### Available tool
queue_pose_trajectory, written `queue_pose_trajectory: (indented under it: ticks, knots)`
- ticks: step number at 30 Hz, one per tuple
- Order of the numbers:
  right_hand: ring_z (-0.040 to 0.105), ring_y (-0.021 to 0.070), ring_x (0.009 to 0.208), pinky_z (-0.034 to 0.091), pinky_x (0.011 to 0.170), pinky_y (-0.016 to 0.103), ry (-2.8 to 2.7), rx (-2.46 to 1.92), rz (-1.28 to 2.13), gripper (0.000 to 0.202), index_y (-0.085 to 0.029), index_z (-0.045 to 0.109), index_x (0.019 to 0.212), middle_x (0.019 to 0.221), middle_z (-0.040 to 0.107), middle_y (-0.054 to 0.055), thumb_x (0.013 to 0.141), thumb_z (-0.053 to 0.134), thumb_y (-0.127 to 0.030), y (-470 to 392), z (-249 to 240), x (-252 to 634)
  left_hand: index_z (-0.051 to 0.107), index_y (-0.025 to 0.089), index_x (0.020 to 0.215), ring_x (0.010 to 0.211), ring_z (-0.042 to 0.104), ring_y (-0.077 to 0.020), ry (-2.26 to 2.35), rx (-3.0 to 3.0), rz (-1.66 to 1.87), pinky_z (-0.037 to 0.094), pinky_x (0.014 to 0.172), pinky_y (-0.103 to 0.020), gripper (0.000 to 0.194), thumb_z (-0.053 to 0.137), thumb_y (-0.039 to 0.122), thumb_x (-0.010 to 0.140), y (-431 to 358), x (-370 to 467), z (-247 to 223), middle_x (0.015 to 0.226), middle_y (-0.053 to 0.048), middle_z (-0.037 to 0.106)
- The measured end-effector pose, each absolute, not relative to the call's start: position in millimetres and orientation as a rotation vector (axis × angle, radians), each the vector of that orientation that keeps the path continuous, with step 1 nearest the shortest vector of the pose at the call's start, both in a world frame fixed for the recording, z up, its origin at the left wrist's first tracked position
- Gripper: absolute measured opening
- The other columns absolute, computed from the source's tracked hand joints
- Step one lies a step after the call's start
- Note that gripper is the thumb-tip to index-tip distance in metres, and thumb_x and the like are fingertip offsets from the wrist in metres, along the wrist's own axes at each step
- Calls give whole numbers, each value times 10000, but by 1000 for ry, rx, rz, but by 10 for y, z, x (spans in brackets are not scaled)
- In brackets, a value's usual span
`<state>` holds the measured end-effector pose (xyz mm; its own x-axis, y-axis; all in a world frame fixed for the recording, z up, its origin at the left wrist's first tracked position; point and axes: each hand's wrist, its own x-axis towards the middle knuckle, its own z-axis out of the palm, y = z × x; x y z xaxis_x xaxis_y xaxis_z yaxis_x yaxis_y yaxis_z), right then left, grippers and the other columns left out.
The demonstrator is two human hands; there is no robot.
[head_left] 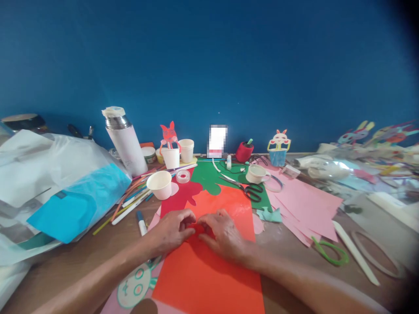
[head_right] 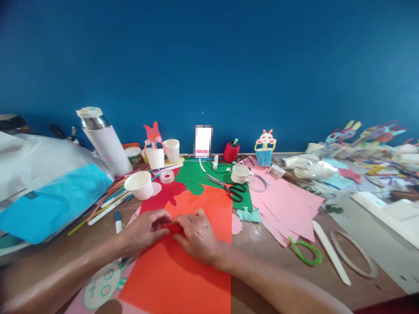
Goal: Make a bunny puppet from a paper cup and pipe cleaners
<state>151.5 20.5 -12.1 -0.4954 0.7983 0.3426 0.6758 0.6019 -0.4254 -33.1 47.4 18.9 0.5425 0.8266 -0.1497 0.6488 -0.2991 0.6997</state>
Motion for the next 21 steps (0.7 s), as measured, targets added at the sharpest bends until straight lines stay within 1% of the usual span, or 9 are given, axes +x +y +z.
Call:
queue_pose_trajectory:
  ticks: [2,4,7,11,14,15,17,18,21]
  knots:
    - [554,131,699,266,710,290,-2292,-1165,338,137,-191,502,929,810,639,1,800,529,-227,210,-117,1521,523,176,702,589,431,-101,1159,2051,343,281,526,-216,75,484,238,718,471,-317,171,618,44,488]
    - [559,128,694,271,712,289,-2265,-1169,367,143,-193,500,952,809,639,2,818,507,-241,218,-102,1533,498,160,643,571,402,-93,1133,1966,397,280,514,-210,139,480,263,735,458,-305,152,587,47,443]
    - [565,134,714,291,705,278,-2215,-1196,417,178,-205,502,986,793,638,0,820,511,-267,238,-88,1550,480,152,672,551,395,-83,1071,1669,488,317,500,-195,198,468,328,762,443,-293,120,591,50,414]
    - [576,138,719,321,707,273,-2157,-1227,455,189,-209,513,1007,773,649,3,833,488,-280,274,-62,1584,477,151,705,534,426,-80,1065,1450,615,354,485,-190,237,492,382,756,475,-302,67,604,44,445]
    - [588,132,719,329,726,279,-2162,-1218,454,146,-210,552,953,799,666,6,848,465,-262,330,47,1670,492,155,719,523,445,-81,1115,1495,681,368,479,-192,223,486,373,765,509,-315,59,592,41,475]
    - [591,132,734,331,731,278,-2177,-1196,436,131,-209,575,891,828,669,8,850,461,-257,360,102,1719,502,156,722,536,462,-87,1132,1539,693,383,492,-198,214,480,363,771,511,-315,70,601,36,493]
    - [590,134,764,343,753,273,-2175,-1216,394,141,-213,593,850,854,667,3,848,455,-240,441,216,1847,530,158,728,625,520,-111,1136,1676,699,430,562,-224,194,467,333,782,496,-308,108,684,6,557]
    - [588,132,747,356,730,260,-2137,-1236,357,147,-213,598,838,822,666,-1,845,454,-240,489,264,1923,553,160,743,715,547,-129,1109,1769,691,450,637,-246,178,464,308,784,480,-302,128,782,-17,592]
    - [573,127,657,378,642,240,-2069,-1355,281,181,-203,602,831,730,652,3,847,430,-253,632,333,2177,597,176,799,940,539,-168,1010,2066,656,412,851,-312,160,456,250,784,429,-293,152,984,-50,615]
